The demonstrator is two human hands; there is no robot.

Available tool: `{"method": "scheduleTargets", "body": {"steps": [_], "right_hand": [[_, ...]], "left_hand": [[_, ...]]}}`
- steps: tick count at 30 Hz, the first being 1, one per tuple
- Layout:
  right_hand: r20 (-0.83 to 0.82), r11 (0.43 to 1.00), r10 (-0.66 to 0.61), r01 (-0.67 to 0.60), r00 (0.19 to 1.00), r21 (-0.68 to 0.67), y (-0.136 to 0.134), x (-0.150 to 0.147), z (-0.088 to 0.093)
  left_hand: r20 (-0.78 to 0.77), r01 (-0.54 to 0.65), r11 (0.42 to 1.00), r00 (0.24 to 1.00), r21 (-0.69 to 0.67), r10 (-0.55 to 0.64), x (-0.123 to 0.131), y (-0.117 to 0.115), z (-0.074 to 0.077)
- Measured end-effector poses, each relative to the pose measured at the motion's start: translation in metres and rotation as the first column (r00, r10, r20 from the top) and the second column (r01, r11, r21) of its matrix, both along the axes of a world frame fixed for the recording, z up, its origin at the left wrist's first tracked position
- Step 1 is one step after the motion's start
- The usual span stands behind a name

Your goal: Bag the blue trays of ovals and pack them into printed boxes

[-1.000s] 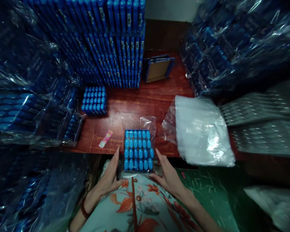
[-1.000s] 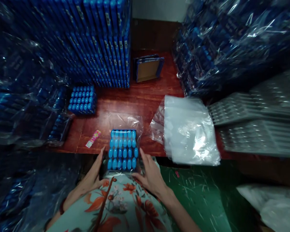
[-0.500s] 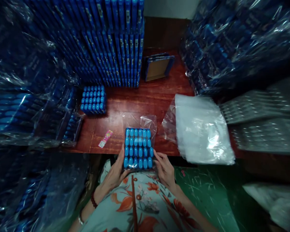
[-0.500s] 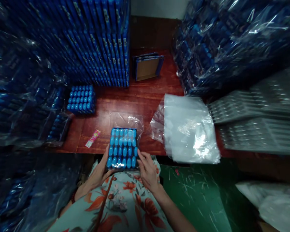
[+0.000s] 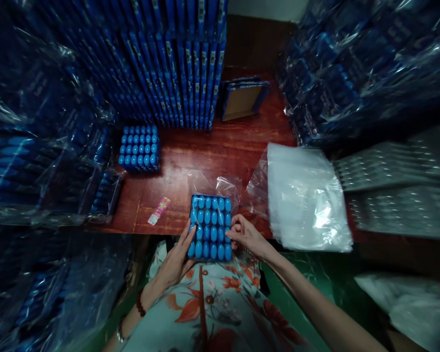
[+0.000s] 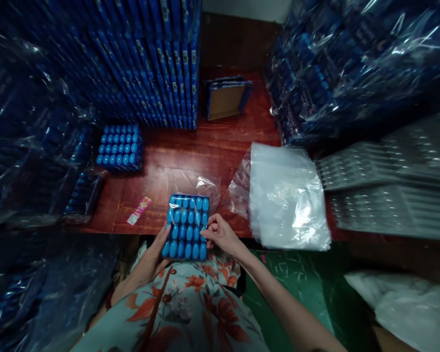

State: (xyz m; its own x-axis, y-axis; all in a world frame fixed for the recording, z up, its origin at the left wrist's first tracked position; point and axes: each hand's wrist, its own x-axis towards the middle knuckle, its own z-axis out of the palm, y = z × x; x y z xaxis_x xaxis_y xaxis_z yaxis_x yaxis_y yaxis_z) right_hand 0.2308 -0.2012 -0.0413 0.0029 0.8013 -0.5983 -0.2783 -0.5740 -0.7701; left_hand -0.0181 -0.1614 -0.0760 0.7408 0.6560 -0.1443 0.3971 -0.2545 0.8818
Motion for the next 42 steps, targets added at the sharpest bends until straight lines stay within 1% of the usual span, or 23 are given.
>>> {"method": "scheduleTargets", "body": {"steps": [6,9,11,13,14,15,16,18,19,20,22,24,26,28,29,31,33,34,36,37,38,40,42], "right_hand": [[0.066,1.000,0.010,-0.012,0.998,0.029,0.007,0.001,-0.003],[0.181,0.994,-0.027,0.008,0.983,0.105,0.003,-0.001,-0.008],[0.283,0.985,-0.087,0.041,0.955,0.165,-0.010,-0.002,-0.010],[0.355,0.977,-0.140,0.071,0.924,0.201,-0.033,-0.003,-0.008],[0.389,0.979,-0.123,0.047,0.913,0.198,-0.046,-0.003,-0.005],[0.433,0.982,-0.071,-0.013,0.899,0.187,-0.060,-0.004,-0.003],[0.489,0.980,0.009,-0.105,0.872,0.169,-0.072,-0.005,0.000],[0.630,0.947,0.158,-0.298,0.760,0.122,-0.092,-0.008,0.002],[0.706,0.925,0.190,-0.366,0.683,0.105,-0.097,-0.010,0.000],[0.779,0.905,0.188,-0.413,0.599,0.100,-0.100,-0.012,-0.003],[0.900,0.865,0.126,-0.491,0.417,0.107,-0.099,-0.016,-0.017],[0.969,0.802,0.056,-0.589,0.240,0.100,-0.093,-0.018,-0.033],[0.992,0.741,-0.016,-0.665,0.122,0.094,-0.086,-0.018,-0.045],[0.993,0.693,-0.088,-0.711,0.082,0.120,-0.079,-0.015,-0.052],[0.987,0.668,-0.133,-0.728,0.090,0.156,-0.076,-0.013,-0.052],[0.965,0.618,-0.221,-0.745,0.142,0.251,-0.069,-0.008,-0.048],[0.929,0.575,-0.286,-0.733,0.235,0.362,-0.060,-0.004,-0.038],[0.905,0.571,-0.309,-0.704,0.291,0.421,-0.055,-0.001,-0.031],[0.847,0.600,-0.364,-0.598,0.388,0.532,-0.040,0.004,-0.012],[0.819,0.623,-0.397,-0.534,0.414,0.572,-0.031,0.008,0.000],[0.799,0.646,-0.436,-0.473,0.415,0.598,-0.021,0.011,0.013],[0.771,0.672,-0.530,-0.380,0.353,0.635,0.003,0.021,0.042],[0.726,0.649,-0.631,-0.327,0.274,0.687,0.030,0.030,0.069]], "left_hand": [[0.012,-0.007,1.000,1.000,-0.024,0.007,0.000,0.000,-0.003],[0.021,-0.001,1.000,1.000,-0.015,0.001,-0.001,0.000,-0.004],[0.031,0.009,1.000,0.999,0.009,-0.009,-0.005,0.000,-0.004],[0.019,0.000,0.999,1.000,0.054,-0.001,-0.012,-0.001,-0.005],[-0.003,-0.016,0.996,1.000,0.085,0.017,-0.017,-0.002,-0.005],[-0.039,-0.035,0.992,0.998,0.118,0.040,-0.020,-0.003,-0.006],[-0.085,-0.052,0.987,0.994,0.153,0.066,-0.023,-0.005,-0.007],[-0.198,-0.058,0.975,0.975,0.213,0.101,-0.026,-0.008,-0.009],[-0.264,-0.040,0.971,0.959,0.234,0.103,-0.026,-0.010,-0.009],[-0.331,-0.011,0.967,0.939,0.253,0.097,-0.024,-0.011,-0.009],[-0.447,0.066,0.955,0.891,0.290,0.074,-0.020,-0.012,-0.008],[-0.521,0.136,0.939,0.852,0.315,0.051,-0.015,-0.011,-0.006],[-0.541,0.187,0.923,0.841,0.337,0.027,-0.012,-0.008,-0.004],[-0.529,0.235,0.900,0.849,0.368,-0.005,-0.010,-0.005,-0.002],[-0.523,0.261,0.884,0.852,0.387,-0.023,-0.009,-0.004,0.000],[-0.529,0.312,0.849,0.847,0.426,-0.046,-0.005,0.001,0.004],[-0.531,0.336,0.825,0.846,0.454,-0.052,0.001,0.009,0.014],[-0.516,0.328,0.822,0.855,0.465,-0.049,0.003,0.014,0.022],[-0.453,0.280,0.822,0.891,0.495,-0.031,0.009,0.029,0.045],[-0.420,0.244,0.815,0.908,0.526,0.000,0.013,0.039,0.059],[-0.392,0.204,0.795,0.919,0.571,0.047,0.016,0.049,0.074],[-0.338,0.114,0.713,0.924,0.692,0.180,0.024,0.073,0.104],[-0.215,-0.016,0.603,0.926,0.798,0.309,0.034,0.098,0.128]]}}
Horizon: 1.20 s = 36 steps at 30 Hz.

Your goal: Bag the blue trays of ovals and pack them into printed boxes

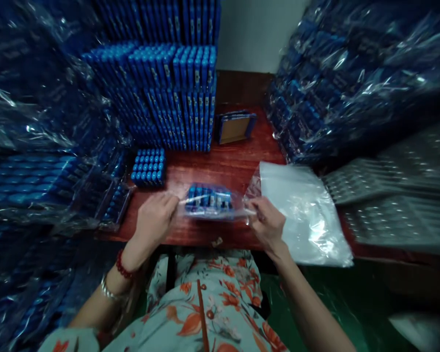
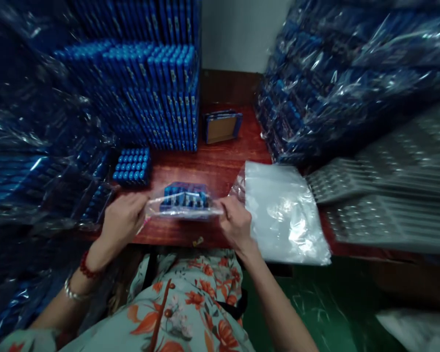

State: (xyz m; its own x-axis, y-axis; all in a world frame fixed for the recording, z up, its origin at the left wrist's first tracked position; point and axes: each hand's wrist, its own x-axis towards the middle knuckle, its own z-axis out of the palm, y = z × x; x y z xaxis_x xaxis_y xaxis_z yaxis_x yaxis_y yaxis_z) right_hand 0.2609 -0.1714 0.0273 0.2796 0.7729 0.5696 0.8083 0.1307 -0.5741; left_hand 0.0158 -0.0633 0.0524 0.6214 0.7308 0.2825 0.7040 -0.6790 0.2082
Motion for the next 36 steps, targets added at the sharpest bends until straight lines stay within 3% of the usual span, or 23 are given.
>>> {"method": "scheduleTargets", "body": {"steps": [3,5,7,10,13,15,18,20,21,24,26,30,32,36], "right_hand": [[-0.068,0.982,-0.065,0.076,0.996,0.171,0.040,0.011,0.028],[-0.228,0.971,-0.020,0.073,0.973,0.229,0.063,0.015,0.035],[-0.432,0.971,0.075,0.034,0.899,0.238,0.082,0.017,0.035],[-0.653,0.963,0.203,-0.027,0.730,0.268,0.106,0.017,0.030],[-0.724,0.943,0.241,0.020,0.646,0.331,0.126,0.018,0.027],[-0.722,0.931,0.243,0.054,0.647,0.362,0.136,0.017,0.029],[-0.716,0.918,0.267,0.056,0.645,0.392,0.145,0.014,0.033],[-0.726,0.916,0.277,0.055,0.629,0.397,0.147,0.011,0.035],[-0.731,0.916,0.277,0.059,0.624,0.397,0.147,0.011,0.035],[-0.738,0.915,0.272,0.072,0.618,0.398,0.148,0.010,0.034],[-0.742,0.909,0.266,0.095,0.616,0.405,0.150,0.010,0.033],[-0.775,0.885,0.241,0.196,0.584,0.423,0.153,0.012,0.032],[-0.809,0.877,0.226,0.248,0.542,0.412,0.155,0.014,0.032],[-0.846,0.879,0.225,0.275,0.483,0.390,0.158,0.014,0.033]], "left_hand": [[0.351,-0.020,0.999,0.936,0.026,0.009,0.019,0.036,0.019],[0.637,0.062,0.991,0.771,-0.122,0.031,0.032,0.056,0.022],[0.816,0.193,0.928,0.554,-0.320,0.166,0.044,0.069,0.020],[0.863,0.397,0.769,0.286,-0.501,0.415,0.059,0.081,0.016],[0.831,0.554,0.666,0.092,-0.500,0.548,0.067,0.089,0.014],[0.834,0.608,0.658,0.011,-0.443,0.551,0.068,0.095,0.014],[0.880,0.595,0.733,-0.085,-0.331,0.467,0.062,0.103,0.008],[0.895,0.550,0.773,-0.099,-0.315,0.434,0.057,0.106,-0.001],[0.897,0.542,0.769,-0.061,-0.338,0.438,0.056,0.106,-0.007],[0.883,0.561,0.688,0.210,-0.460,0.420,0.059,0.106,-0.020],[0.871,0.546,0.679,0.287,-0.491,0.399,0.066,0.106,-0.019],[0.892,0.520,0.737,0.126,-0.432,0.434,0.077,0.111,-0.006],[0.904,0.541,0.742,0.086,-0.396,0.420,0.080,0.114,-0.003],[0.909,0.656,0.681,0.018,-0.325,0.416,0.083,0.118,-0.008]]}}
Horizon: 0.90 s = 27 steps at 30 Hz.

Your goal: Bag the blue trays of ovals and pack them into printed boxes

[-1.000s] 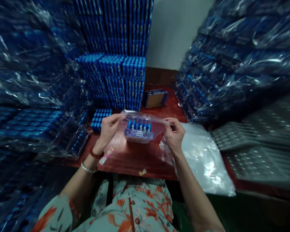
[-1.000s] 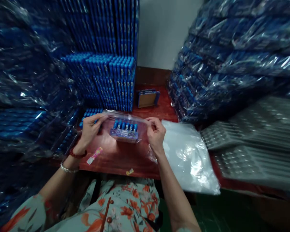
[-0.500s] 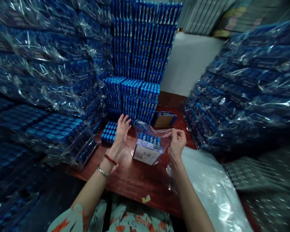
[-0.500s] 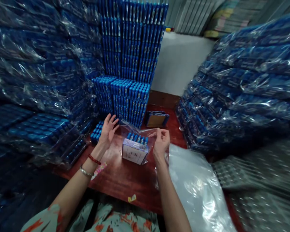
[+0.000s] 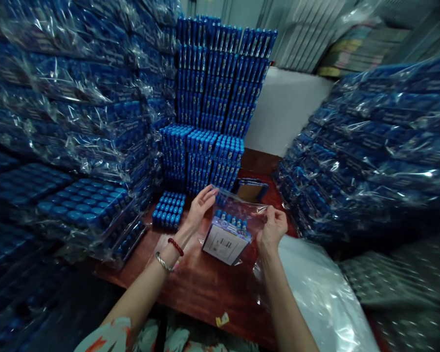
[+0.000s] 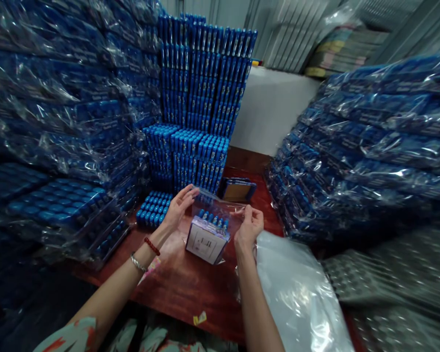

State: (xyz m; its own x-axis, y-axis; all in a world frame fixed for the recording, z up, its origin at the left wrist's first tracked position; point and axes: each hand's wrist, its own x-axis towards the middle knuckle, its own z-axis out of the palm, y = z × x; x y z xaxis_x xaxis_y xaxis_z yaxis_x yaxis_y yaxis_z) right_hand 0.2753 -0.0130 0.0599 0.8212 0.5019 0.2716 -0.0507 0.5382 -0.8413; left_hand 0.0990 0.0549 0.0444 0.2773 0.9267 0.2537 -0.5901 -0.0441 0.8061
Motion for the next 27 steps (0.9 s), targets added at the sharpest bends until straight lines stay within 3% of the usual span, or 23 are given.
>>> {"method": "scheduleTargets", "body": {"steps": [7,11,18,21,23,24,26,27], "right_hand": [[-0.038,0.999,0.047,-0.047,0.998,-0.004,0.003,-0.005,0.001],[-0.062,0.998,0.060,-0.060,0.996,-0.005,0.002,-0.005,0.002],[-0.083,0.998,-0.039,0.035,0.996,-0.043,0.013,0.009,-0.003],[0.059,0.983,-0.152,0.157,0.987,-0.093,0.015,0.011,-0.004],[0.322,0.930,-0.332,0.365,0.887,-0.048,0.011,0.008,0.000],[0.485,0.886,-0.414,0.463,0.770,0.020,0.008,0.004,0.004],[0.790,0.843,-0.432,0.506,0.435,0.182,0.004,-0.007,0.013],[0.898,0.865,-0.360,0.452,0.253,0.220,0.003,-0.013,0.018]], "left_hand": [[-0.102,0.089,0.991,0.990,-0.096,-0.098,0.018,0.017,0.004],[-0.091,0.173,0.982,0.979,-0.077,-0.180,0.025,0.027,0.005],[0.033,0.037,0.994,0.999,-0.107,-0.034,0.025,0.015,0.010],[0.061,-0.003,0.993,0.998,-0.120,0.010,0.020,0.006,0.016],[0.051,-0.027,0.994,0.998,-0.108,0.033,0.018,0.002,0.019],[0.035,-0.039,0.995,0.998,-0.092,0.042,0.017,0.001,0.020],[-0.010,-0.054,0.997,0.999,-0.050,0.053,0.016,0.000,0.021],[-0.028,-0.056,0.998,0.998,-0.030,0.055,0.017,0.000,0.022]]}}
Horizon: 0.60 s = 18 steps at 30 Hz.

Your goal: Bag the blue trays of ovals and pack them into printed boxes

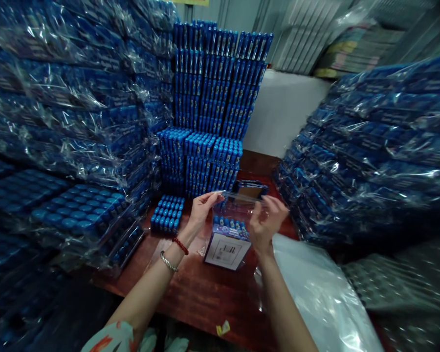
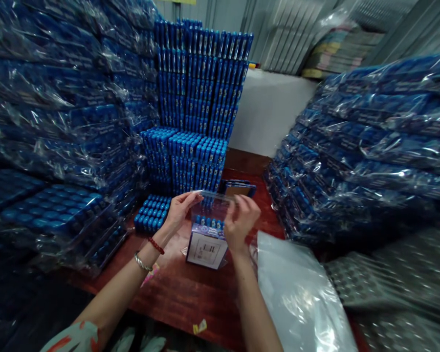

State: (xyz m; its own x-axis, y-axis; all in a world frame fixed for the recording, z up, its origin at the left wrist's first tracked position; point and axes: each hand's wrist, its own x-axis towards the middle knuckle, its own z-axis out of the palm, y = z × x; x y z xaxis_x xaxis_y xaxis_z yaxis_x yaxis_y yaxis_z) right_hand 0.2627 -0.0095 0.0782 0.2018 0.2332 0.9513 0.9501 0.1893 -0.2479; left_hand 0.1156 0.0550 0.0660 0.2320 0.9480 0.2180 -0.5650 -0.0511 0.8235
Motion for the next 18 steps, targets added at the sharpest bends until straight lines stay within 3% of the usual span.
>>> {"method": "scheduleTargets", "body": {"steps": [2,4,11,13,15,16,17,18], "right_hand": [[0.332,0.979,0.095,-0.029,0.939,-0.201,0.003,-0.012,0.010],[0.481,0.945,0.151,0.016,0.864,-0.326,0.009,-0.020,0.017],[0.574,0.878,0.258,0.060,0.777,-0.475,0.023,-0.033,0.023],[0.481,0.856,0.260,0.031,0.837,-0.516,0.028,-0.029,0.029],[0.252,0.900,0.160,-0.037,0.954,-0.433,0.033,-0.008,0.044],[0.059,0.946,0.091,-0.068,0.994,-0.318,0.032,0.011,0.056],[-0.183,0.986,0.047,-0.075,0.982,-0.150,0.028,0.033,0.070],[-0.423,0.998,0.063,-0.054,0.904,0.033,0.018,0.059,0.086]], "left_hand": [[-0.020,-0.001,1.000,1.000,0.031,0.001,0.001,0.001,0.000],[-0.038,0.005,0.998,0.999,0.063,-0.003,0.000,0.003,0.000],[-0.302,0.035,0.957,0.952,0.287,0.056,-0.011,0.008,0.003],[-0.371,0.052,0.944,0.925,0.327,0.077,-0.012,0.006,0.005],[-0.398,0.081,0.943,0.915,0.323,0.058,-0.012,0.003,0.007],[-0.387,0.083,0.948,0.921,0.307,0.045,-0.013,0.001,0.006],[-0.358,0.072,0.956,0.933,0.284,0.036,-0.013,0.000,0.006],[-0.313,0.051,0.965,0.949,0.257,0.033,-0.015,-0.001,0.004]]}}
